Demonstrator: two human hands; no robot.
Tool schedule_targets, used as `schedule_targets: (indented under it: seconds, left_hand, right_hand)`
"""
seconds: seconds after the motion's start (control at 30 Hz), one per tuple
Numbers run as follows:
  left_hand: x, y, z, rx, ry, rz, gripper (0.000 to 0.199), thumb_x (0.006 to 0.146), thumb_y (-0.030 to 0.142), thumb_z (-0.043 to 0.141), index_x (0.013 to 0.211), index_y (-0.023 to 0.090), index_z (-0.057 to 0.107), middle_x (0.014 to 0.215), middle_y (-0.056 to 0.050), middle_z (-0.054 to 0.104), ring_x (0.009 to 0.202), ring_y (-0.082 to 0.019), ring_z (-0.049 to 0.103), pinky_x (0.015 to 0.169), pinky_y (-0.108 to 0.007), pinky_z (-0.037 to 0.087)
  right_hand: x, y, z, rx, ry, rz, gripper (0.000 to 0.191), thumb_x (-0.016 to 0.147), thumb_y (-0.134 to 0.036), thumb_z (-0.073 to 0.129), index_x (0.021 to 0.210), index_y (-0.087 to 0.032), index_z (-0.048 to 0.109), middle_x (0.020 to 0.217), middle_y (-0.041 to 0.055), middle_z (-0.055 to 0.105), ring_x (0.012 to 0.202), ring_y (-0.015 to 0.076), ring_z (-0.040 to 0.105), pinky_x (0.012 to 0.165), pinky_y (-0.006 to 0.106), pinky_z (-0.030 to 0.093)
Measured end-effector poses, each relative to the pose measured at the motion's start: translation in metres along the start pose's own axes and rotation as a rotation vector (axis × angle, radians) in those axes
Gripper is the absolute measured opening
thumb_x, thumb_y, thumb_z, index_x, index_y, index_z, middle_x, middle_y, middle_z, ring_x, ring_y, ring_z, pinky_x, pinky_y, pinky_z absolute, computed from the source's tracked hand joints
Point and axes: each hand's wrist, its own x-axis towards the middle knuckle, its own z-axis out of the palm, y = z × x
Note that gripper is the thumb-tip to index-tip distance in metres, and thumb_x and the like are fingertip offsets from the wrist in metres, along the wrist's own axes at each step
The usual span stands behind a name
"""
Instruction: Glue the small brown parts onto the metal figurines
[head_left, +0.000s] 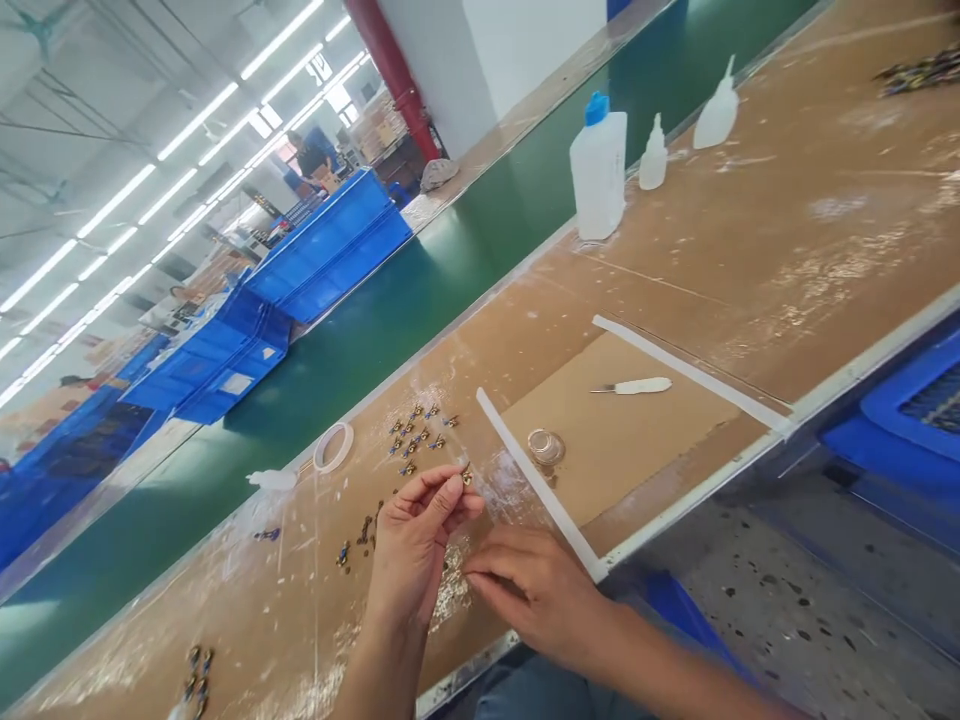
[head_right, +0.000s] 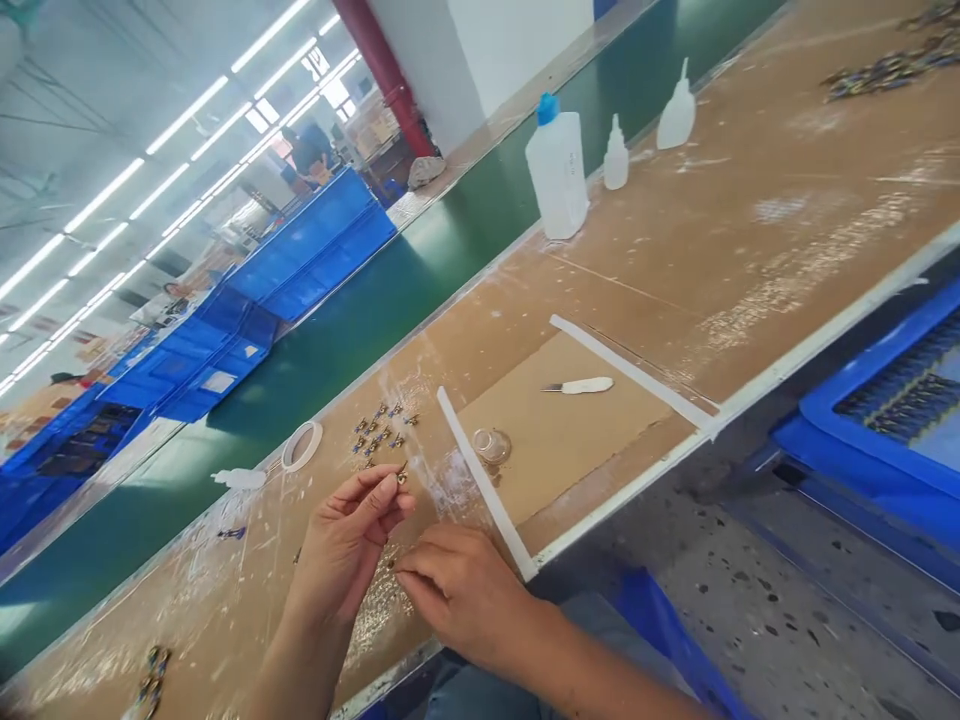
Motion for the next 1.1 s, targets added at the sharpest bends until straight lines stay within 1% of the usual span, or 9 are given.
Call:
schedule_targets:
  seconds: [0.17, 0.27, 0.4, 0.47, 0.57, 0.7, 0.9, 1.0, 1.1]
  left_hand:
    - [0.01, 0.001, 0.013, 0.087, -0.003, 0.016, 0.037, 0.058, 0.028, 0.087, 0.085, 0.009, 0.07, 0.075, -0.008, 0.069, 0.062, -0.013, 0.066, 0.063, -0.022, 0.055]
    - [0.016, -0.001, 0.018, 0.171, -0.013, 0.064, 0.037, 0.059, 0.031, 0.087, 0.083, 0.009, 0.069, 0.075, -0.007, 0.069, 0.062, -0.014, 0.066, 0.063, -0.023, 0.056]
    - [0.019, 0.0, 0.026, 0.435, -0.063, 0.223, 0.03, 0.07, 0.035, 0.079, 0.087, 0.012, 0.069, 0.076, -0.005, 0.07, 0.068, -0.014, 0.067, 0.07, -0.023, 0.056]
    - [0.02, 0.001, 0.03, 0.596, -0.108, 0.296, 0.027, 0.075, 0.036, 0.075, 0.088, 0.013, 0.07, 0.076, -0.003, 0.07, 0.071, -0.013, 0.067, 0.072, -0.021, 0.055]
    - [0.023, 0.002, 0.037, 0.793, -0.144, 0.343, 0.024, 0.08, 0.039, 0.069, 0.089, 0.016, 0.07, 0.079, -0.001, 0.07, 0.075, -0.013, 0.068, 0.073, -0.021, 0.053]
    - [0.028, 0.004, 0.044, 0.966, -0.178, 0.396, 0.022, 0.085, 0.039, 0.063, 0.089, 0.019, 0.069, 0.079, 0.001, 0.069, 0.076, -0.013, 0.068, 0.074, -0.022, 0.05]
    - [0.033, 0.005, 0.049, 1.027, -0.203, 0.438, 0.019, 0.085, 0.037, 0.061, 0.086, 0.02, 0.069, 0.079, 0.003, 0.068, 0.076, -0.012, 0.067, 0.071, -0.021, 0.049]
    - [0.033, 0.006, 0.05, 1.044, -0.203, 0.442, 0.019, 0.085, 0.037, 0.061, 0.084, 0.02, 0.069, 0.077, 0.003, 0.068, 0.074, -0.011, 0.067, 0.069, -0.021, 0.048]
    - [0.034, 0.005, 0.049, 1.067, -0.207, 0.473, 0.018, 0.085, 0.036, 0.061, 0.084, 0.021, 0.069, 0.078, 0.004, 0.068, 0.074, -0.011, 0.066, 0.07, -0.021, 0.048]
  right_hand:
    - [0.004, -0.001, 0.0, -0.023, 0.036, -0.031, 0.016, 0.091, -0.013, 0.054, 0.086, -0.013, 0.069, 0.076, 0.0033, 0.063, 0.073, 0.0129, 0.058, 0.07, 0.023, 0.044]
    - [0.006, -0.001, 0.0, -0.033, 0.049, -0.042, 0.016, 0.089, -0.011, 0.054, 0.083, -0.012, 0.068, 0.074, 0.0031, 0.063, 0.072, 0.0127, 0.058, 0.07, 0.023, 0.044]
    - [0.005, 0.002, 0.002, -0.05, 0.05, -0.061, 0.014, 0.087, -0.01, 0.057, 0.079, -0.013, 0.068, 0.073, 0.0019, 0.062, 0.072, 0.0126, 0.058, 0.07, 0.023, 0.044]
    - [0.004, 0.003, 0.003, -0.054, 0.052, -0.061, 0.012, 0.087, -0.012, 0.059, 0.082, -0.013, 0.069, 0.074, 0.0016, 0.064, 0.075, 0.0127, 0.059, 0.072, 0.022, 0.044]
    - [0.003, 0.005, 0.004, -0.052, 0.055, -0.043, 0.012, 0.087, -0.013, 0.06, 0.087, -0.013, 0.071, 0.079, 0.0024, 0.066, 0.078, 0.0134, 0.062, 0.074, 0.022, 0.045]
    - [0.003, 0.005, 0.004, -0.043, 0.045, -0.034, 0.013, 0.086, -0.012, 0.059, 0.088, -0.012, 0.072, 0.081, 0.0031, 0.067, 0.08, 0.0146, 0.063, 0.075, 0.023, 0.046]
    - [0.005, 0.006, 0.003, -0.041, 0.046, -0.038, 0.012, 0.086, -0.013, 0.06, 0.085, -0.013, 0.072, 0.078, 0.0027, 0.066, 0.074, 0.0146, 0.063, 0.071, 0.023, 0.046]
    - [0.005, 0.006, 0.002, -0.041, 0.049, -0.038, 0.011, 0.085, -0.013, 0.06, 0.085, -0.013, 0.072, 0.078, 0.0026, 0.066, 0.075, 0.0145, 0.063, 0.071, 0.023, 0.046]
    - [0.005, 0.005, 0.002, -0.038, 0.046, -0.036, 0.01, 0.084, -0.012, 0.061, 0.084, -0.013, 0.071, 0.08, 0.0028, 0.067, 0.076, 0.0143, 0.063, 0.072, 0.023, 0.046]
